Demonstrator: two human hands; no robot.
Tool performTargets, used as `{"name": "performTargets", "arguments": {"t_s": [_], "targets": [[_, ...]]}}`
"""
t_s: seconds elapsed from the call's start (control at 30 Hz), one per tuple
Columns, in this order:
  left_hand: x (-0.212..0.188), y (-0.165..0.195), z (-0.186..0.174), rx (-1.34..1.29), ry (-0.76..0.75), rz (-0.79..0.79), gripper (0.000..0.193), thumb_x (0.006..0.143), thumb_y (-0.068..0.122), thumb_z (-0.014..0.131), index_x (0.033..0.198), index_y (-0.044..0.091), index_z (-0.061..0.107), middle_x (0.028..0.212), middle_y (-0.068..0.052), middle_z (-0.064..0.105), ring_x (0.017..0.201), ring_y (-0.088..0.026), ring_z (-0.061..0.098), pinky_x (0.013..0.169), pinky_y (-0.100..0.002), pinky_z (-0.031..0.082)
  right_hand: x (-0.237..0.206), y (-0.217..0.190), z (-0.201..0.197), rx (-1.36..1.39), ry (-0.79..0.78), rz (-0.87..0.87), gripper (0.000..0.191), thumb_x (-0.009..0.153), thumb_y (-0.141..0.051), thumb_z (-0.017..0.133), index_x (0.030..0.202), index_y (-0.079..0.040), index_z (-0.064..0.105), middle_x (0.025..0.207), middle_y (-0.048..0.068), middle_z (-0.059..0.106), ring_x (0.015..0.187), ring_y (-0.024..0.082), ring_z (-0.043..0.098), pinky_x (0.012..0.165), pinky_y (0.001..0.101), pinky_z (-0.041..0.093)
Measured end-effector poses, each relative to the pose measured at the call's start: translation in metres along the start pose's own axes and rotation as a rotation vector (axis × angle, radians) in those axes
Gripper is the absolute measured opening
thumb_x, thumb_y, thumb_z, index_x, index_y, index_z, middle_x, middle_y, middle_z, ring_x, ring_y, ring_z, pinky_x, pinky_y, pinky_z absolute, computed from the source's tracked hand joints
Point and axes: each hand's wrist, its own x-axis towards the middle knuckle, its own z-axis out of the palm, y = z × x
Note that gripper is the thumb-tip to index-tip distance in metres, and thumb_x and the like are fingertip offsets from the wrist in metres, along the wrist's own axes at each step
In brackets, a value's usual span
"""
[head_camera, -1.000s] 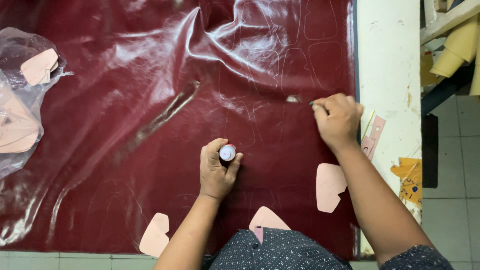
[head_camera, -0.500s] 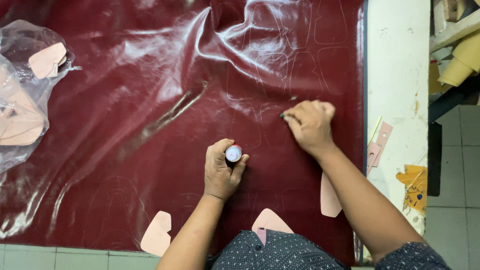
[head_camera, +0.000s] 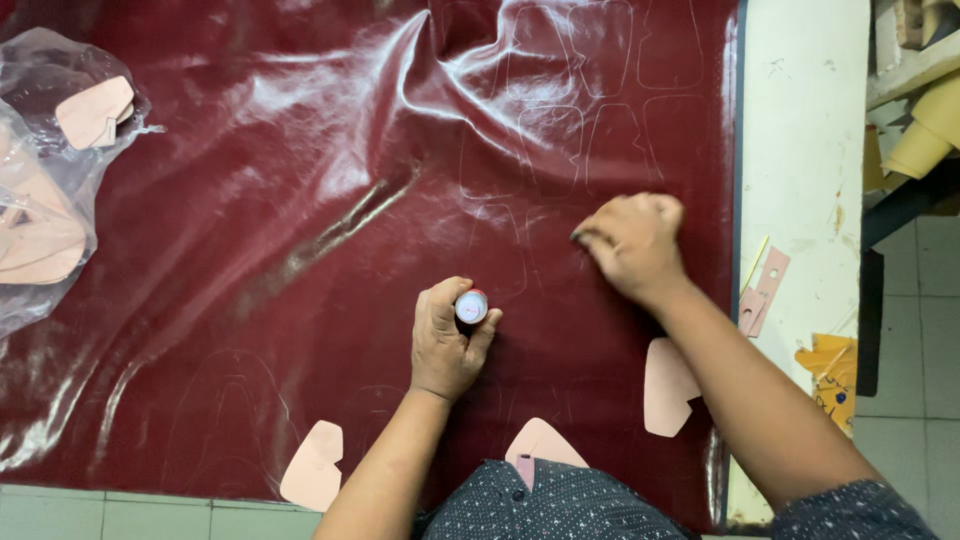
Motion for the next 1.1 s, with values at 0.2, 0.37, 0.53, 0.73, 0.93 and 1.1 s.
{"name": "performTargets", "arguments": {"t_s": [0.2,0.37,0.53,0.73,0.93,1.1], "targets": [[0.001,0.000,-0.001,0.015,-0.020,0.000,0.055,0.088,0.022,0.083,0.131,0.014,0.049,0.118,-0.010,0.061,0.105,-0.030,0.061,0.088,-0.041,0.054,-0.007,-0.006,-0.008,0.060,-0.104,-0.069,0.007,0.086,-0.021,0.073,0.090,-0.022,0.079,0.093,-0.005,0.070,0.099,0.017,0.061,0.105,0.0445,0.030],[0.000,0.001,-0.001,0.004,-0.002,0.034,0.054,0.088,0.021,0.082,0.130,0.013,0.050,0.120,-0.011,0.061,0.108,-0.031,0.061,0.090,-0.041,0.054,-0.008,-0.011,-0.015,-0.050,-0.118,0.123,0.009,0.092,-0.022,0.073,0.088,-0.024,0.081,0.095,-0.005,0.074,0.094,0.015,0.063,0.100,0.0457,0.030],[0.001,0.000,0.000,-0.007,-0.008,0.008,0.055,0.087,0.021,0.083,0.130,0.013,0.051,0.120,-0.011,0.061,0.107,-0.031,0.062,0.089,-0.041,0.055,-0.013,-0.018,-0.014,0.061,-0.094,-0.048,0.006,0.088,-0.022,0.073,0.091,-0.022,0.078,0.092,-0.004,0.072,0.099,0.015,0.062,0.105,0.0465,0.030],[0.000,0.000,-0.001,0.008,-0.001,0.014,0.055,0.087,0.021,0.084,0.130,0.013,0.050,0.120,-0.010,0.061,0.106,-0.031,0.062,0.089,-0.041,0.054,-0.023,-0.018,-0.012,0.009,-0.073,-0.031,0.008,0.082,-0.017,0.074,0.086,-0.022,0.079,0.091,-0.005,0.073,0.101,0.017,0.062,0.103,0.0453,0.028],[0.001,0.000,-0.001,0.011,-0.004,0.011,0.055,0.087,0.021,0.084,0.130,0.013,0.050,0.121,-0.011,0.061,0.107,-0.031,0.061,0.089,-0.042,0.054,-0.032,-0.026,-0.015,0.021,-0.073,0.033,0.004,0.089,-0.020,0.075,0.091,-0.020,0.078,0.092,-0.003,0.072,0.099,0.016,0.060,0.107,0.0425,0.028],[0.000,0.000,-0.001,0.000,-0.012,0.007,0.055,0.087,0.021,0.083,0.131,0.013,0.050,0.120,-0.011,0.061,0.106,-0.030,0.062,0.088,-0.041,0.055,-0.031,-0.025,-0.016,0.013,-0.132,-0.072,0.011,0.083,-0.017,0.073,0.089,-0.021,0.080,0.089,-0.003,0.073,0.099,0.018,0.062,0.105,0.0463,0.025]]}}
